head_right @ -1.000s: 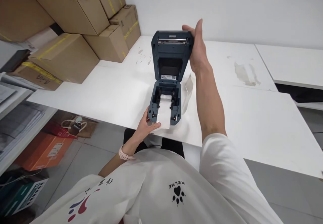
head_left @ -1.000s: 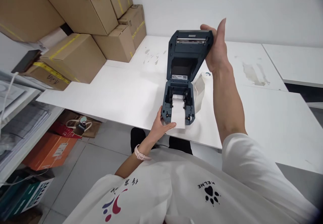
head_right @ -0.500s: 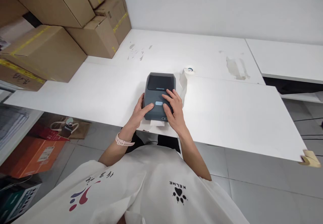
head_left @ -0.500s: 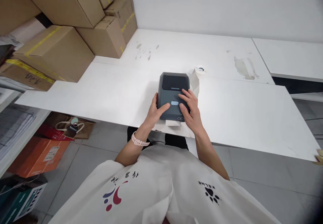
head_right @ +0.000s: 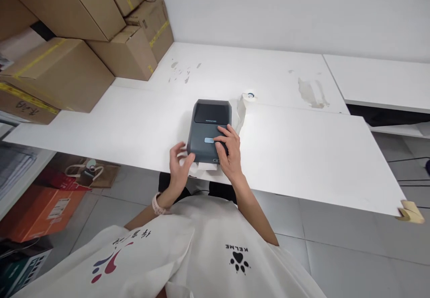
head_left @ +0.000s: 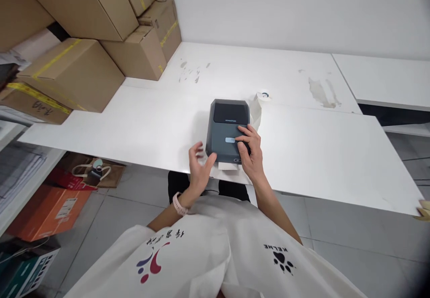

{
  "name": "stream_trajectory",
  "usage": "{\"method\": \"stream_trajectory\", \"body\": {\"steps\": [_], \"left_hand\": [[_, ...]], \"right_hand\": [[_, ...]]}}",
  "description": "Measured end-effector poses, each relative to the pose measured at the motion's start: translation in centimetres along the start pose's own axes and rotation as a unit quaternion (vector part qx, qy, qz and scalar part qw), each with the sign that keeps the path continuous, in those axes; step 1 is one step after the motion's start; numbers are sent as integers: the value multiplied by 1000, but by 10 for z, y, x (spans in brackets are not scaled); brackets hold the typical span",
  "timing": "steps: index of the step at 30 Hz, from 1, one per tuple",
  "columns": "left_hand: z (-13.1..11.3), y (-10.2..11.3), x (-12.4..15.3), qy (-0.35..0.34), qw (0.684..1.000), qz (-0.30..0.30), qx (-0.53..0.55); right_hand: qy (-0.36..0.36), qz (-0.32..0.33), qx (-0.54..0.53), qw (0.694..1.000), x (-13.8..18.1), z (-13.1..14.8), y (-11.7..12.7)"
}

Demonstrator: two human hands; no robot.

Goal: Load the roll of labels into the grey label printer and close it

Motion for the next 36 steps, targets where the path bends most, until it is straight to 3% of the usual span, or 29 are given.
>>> {"method": "stream_trajectory", "body": {"steps": [1,2,6,9,17,23,28,32,36], "left_hand": [[4,4,11,-1,999,-34,-17],[7,5,20,11,1000,-14,-14],[7,-8,33,129,971,181,83],[-2,-15,24,193,949,214,130],[-2,-9,21,159,958,223,89],[-8,8,3,36,995,42,81],[-11,18,-25,-3,995,-17,100],[-10,12,-54,1,999,17,42],[-19,-9,-81,1,994,106,-33]], "right_hand": [[-2,1,2,1000,0,-1,0],[-4,1,2,1000,1,-2,0],[-2,-8,-9,1000,1,-4,-2],[5,-15,-3,1000,2,-4,-2],[114,6,187,976,-4,5,13],[89,62,173,979,2,3,13],[87,23,72,993,9,3,15],[116,-59,-5,992,-29,13,20],[136,-139,-78,978,-101,24,22]]}}
Point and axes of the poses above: each hand's wrist, its own x-axis away from the middle knuckle, its own y-axis out of the back of the hand, z = x × y, the point moved 2 cm from there along -x, towards the middle knuckle, and after that the axes turned 5 degrees about -y, right-handed, at the moved point
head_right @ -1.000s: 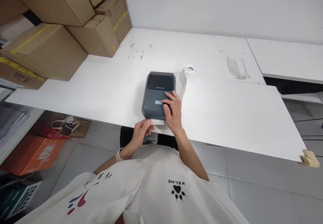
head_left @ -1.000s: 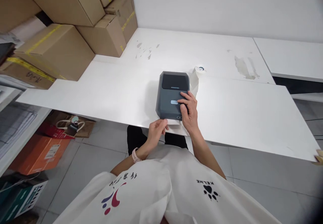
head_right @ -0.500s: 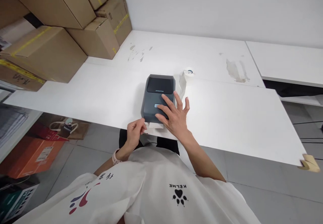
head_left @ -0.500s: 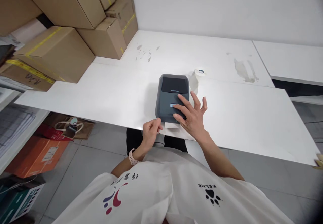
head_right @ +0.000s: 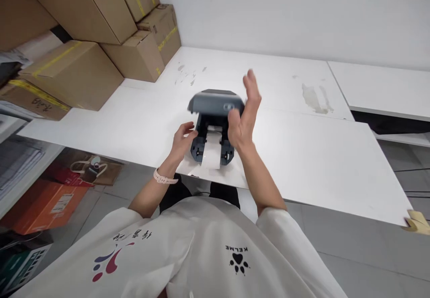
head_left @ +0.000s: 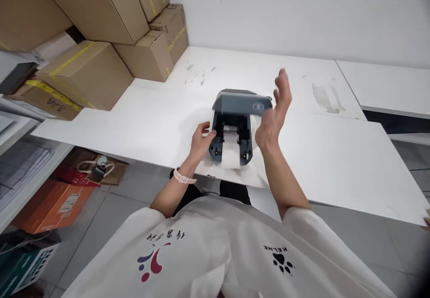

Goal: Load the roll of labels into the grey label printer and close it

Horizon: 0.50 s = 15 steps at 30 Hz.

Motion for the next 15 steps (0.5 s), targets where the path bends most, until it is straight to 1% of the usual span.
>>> {"method": "stream_trajectory", "body": {"steps": [2,3,4,6,8,10,13,14,15], "left_hand": [[-6,-9,-11,8,998,53,-27],[-8,-12,-15,8,997,69,-38],[-9,-15,-18,5,996,76,-49],[-9,-19,-24,-4,994,72,-76],[-7,-21,-27,-8,992,65,-103],[-4,-23,-29,-9,990,67,-120],[-1,-23,-30,-15,988,65,-139],[-1,-23,-29,-22,986,62,-151],[-1,-23,-29,-30,984,57,-164]], "right_hand": [[-7,-21,-25,999,-36,-9,-10],[-16,-23,-30,999,-53,-14,-15],[-31,-17,-25,999,-69,-19,-19],[-66,16,10,998,-94,-30,-25],[-84,52,56,993,-109,-36,-26],[-56,58,94,992,-113,-36,-21],[16,19,157,987,-95,-23,-11],[24,35,184,982,-85,-19,-9],[18,90,217,972,-72,-16,-10]]}}
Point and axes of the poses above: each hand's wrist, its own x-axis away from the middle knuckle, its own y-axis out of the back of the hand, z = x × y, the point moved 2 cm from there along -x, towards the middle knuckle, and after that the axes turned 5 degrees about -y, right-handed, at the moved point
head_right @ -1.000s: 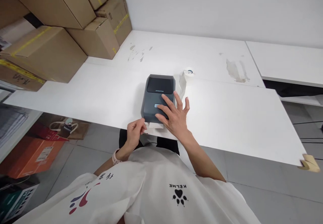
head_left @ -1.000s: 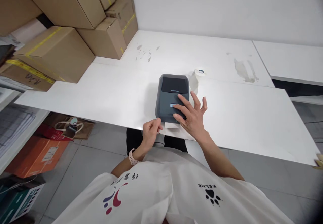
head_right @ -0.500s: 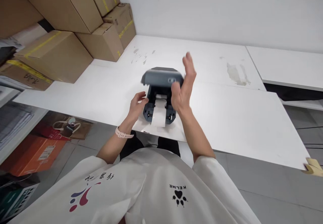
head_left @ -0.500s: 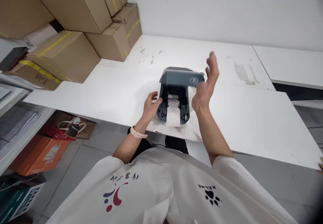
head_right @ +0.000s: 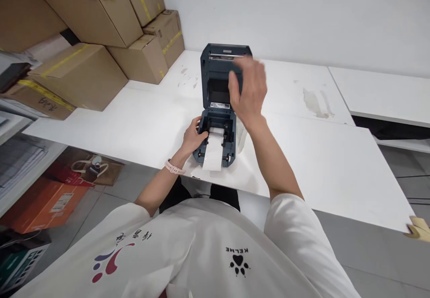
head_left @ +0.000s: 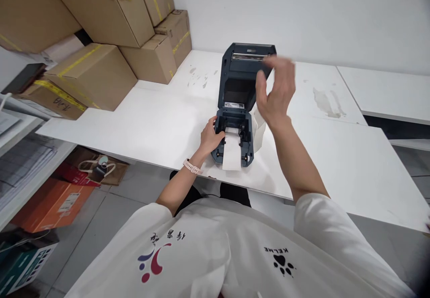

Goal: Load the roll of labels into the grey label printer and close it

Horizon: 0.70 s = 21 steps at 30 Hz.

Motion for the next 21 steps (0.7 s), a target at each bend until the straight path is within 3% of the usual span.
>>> {"method": "stream_trajectory", "body": {"steps": [2,4,5,10,13,15,18,21], "left_hand": [[-1,0,0,-12,1000,-9,-25],[-1,0,0,-15,999,-15,-44],[-1,-1,0,-15,998,-17,-51],[-1,-2,-1,-20,998,-30,-50],[-1,-1,1,-18,999,-30,-42],[-2,1,3,-14,999,-25,-33],[-5,2,6,-7,1000,-18,-22],[-7,3,7,-1,1000,-13,-19]], "right_hand": [[2,198,70,978,26,6,-11],[13,387,116,915,50,8,-27],[24,445,124,887,59,8,-35],[77,575,111,807,63,8,-68],[77,627,30,775,51,3,-59],[60,622,-99,774,45,-7,-33],[9,522,-287,803,50,-39,26],[-86,426,-342,833,74,-88,74]]}}
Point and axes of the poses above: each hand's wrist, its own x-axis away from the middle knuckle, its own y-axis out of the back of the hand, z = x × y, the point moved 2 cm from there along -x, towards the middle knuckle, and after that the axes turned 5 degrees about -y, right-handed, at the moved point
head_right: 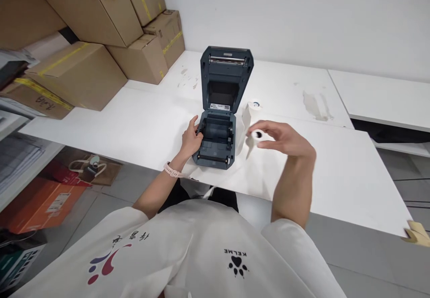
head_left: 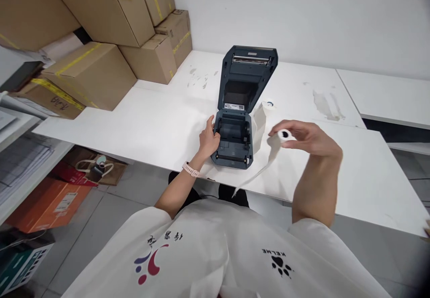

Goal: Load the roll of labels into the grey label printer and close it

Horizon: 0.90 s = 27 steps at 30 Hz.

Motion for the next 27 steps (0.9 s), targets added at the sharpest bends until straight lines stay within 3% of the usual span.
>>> {"method": "stream_trajectory", "body": {"steps": [2,5,9,12,15,17,20,24,27], "left_hand": [[-1,0,0,3,1000,3,1],[1,-1,-1,5,1000,-2,-1],[4,-2,-2,5,1000,-10,8],[5,-3,-2,-2,1000,-15,13],[5,-4,-3,-4,1000,-15,2],[4,-4,-4,-4,1000,-14,-13],[4,-4,-4,-1,1000,-13,-26],[3,-4,-3,1,1000,-11,-17],[3,-4,-3,3,1000,-18,-14]], "right_hand": [[-76,-63,-2,995,25,-29,10],[-178,-128,-2,976,34,-76,7],[-215,-145,-55,964,23,-116,-12],[-198,-137,-87,967,22,-123,-11],[-163,-205,-114,958,16,-125,12],[-173,-252,-109,946,-1,-131,29],[-205,-242,-93,944,-48,-142,43],[-221,-233,-84,943,-104,-142,34],[-206,-257,-61,942,-112,-122,23]]}}
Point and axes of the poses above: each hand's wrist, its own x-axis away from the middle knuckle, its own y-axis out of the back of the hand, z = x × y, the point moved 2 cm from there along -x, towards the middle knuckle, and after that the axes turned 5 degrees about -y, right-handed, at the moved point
